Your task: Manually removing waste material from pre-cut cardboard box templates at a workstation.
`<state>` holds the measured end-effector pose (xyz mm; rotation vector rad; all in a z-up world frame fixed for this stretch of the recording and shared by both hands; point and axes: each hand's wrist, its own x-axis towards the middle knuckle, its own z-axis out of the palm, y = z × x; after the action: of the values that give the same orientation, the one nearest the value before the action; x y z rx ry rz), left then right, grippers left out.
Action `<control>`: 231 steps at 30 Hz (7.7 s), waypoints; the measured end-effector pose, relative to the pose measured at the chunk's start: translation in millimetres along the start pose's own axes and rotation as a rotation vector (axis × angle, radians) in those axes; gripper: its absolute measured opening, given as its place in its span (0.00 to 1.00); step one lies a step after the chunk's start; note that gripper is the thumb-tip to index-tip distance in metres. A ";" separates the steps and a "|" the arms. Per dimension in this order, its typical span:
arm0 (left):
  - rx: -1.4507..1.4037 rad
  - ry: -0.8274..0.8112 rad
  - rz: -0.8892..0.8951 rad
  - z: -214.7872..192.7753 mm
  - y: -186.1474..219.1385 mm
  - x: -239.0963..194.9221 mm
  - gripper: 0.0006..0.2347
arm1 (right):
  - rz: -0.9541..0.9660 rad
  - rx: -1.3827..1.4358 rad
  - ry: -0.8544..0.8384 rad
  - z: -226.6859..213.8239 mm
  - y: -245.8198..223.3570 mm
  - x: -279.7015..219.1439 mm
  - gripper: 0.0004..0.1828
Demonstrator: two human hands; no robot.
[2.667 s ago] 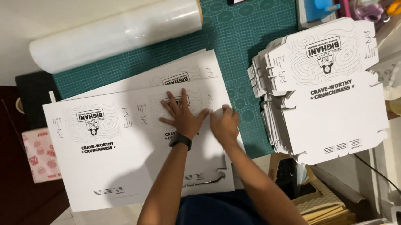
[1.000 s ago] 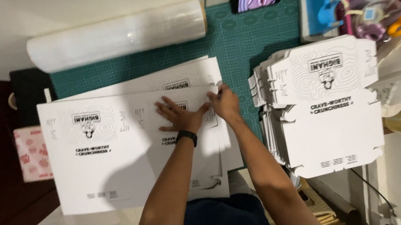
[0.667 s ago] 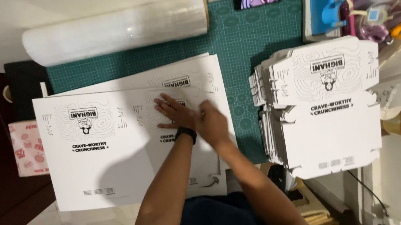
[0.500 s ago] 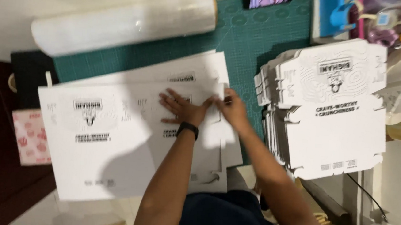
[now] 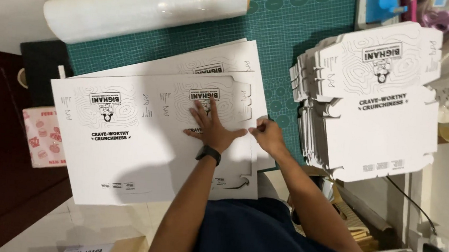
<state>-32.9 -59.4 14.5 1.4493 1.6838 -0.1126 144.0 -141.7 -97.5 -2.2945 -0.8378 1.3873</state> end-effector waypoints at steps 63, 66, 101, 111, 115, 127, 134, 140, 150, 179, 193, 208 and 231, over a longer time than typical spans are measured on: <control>0.344 -0.130 -0.013 6.1 -0.2 1.3 0.57 | 0.540 0.717 -0.096 26.5 -39.5 -37.7 0.24; 0.374 -0.096 0.003 11.4 -2.8 0.0 0.58 | 0.566 0.735 -0.189 12.2 -37.7 -39.4 0.21; 0.269 -0.094 0.173 28.8 -43.5 18.6 0.59 | 0.223 0.501 0.011 16.0 -79.6 -67.7 0.33; 0.141 -0.075 0.119 -18.0 -3.8 9.1 0.58 | 0.307 0.152 0.209 31.7 -74.0 -56.9 0.34; 0.186 -0.077 0.071 -17.6 0.4 11.8 0.57 | 0.312 0.088 0.235 35.3 -72.4 -52.8 0.33; 0.211 0.066 0.137 29.2 -28.0 39.5 0.46 | 0.332 0.023 0.105 14.8 -154.8 -106.2 0.30; 0.306 -0.137 0.058 5.1 -14.2 32.4 0.47 | 0.253 0.010 0.122 31.0 -127.6 -94.6 0.31; 0.472 0.278 0.197 70.9 -52.5 64.3 0.56 | 0.181 -0.169 0.096 36.1 -185.6 -160.0 0.21; 0.193 0.340 0.259 69.0 -43.0 66.5 0.41 | 0.026 -0.100 0.234 43.7 -166.1 -157.6 0.27; 0.586 -0.072 0.603 -160.3 -103.3 184.9 0.24 | -0.472 -0.275 0.174 97.9 -202.0 -271.7 0.21; 0.688 -0.074 0.570 -203.9 -99.3 147.5 0.28 | -0.064 0.067 0.307 42.0 -115.1 -202.7 0.12; 0.636 -0.025 0.609 -186.3 -110.4 162.5 0.25 | 0.011 0.164 -0.152 123.4 -227.2 -78.8 0.24; 0.524 0.721 0.747 -170.7 -125.5 74.2 0.09 | 0.145 0.062 -0.270 141.5 -224.4 -38.9 0.28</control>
<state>-225.4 56.0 11.9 2.6615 1.5622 0.4659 -64.7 4.1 -13.3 -2.1893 -0.7025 1.7906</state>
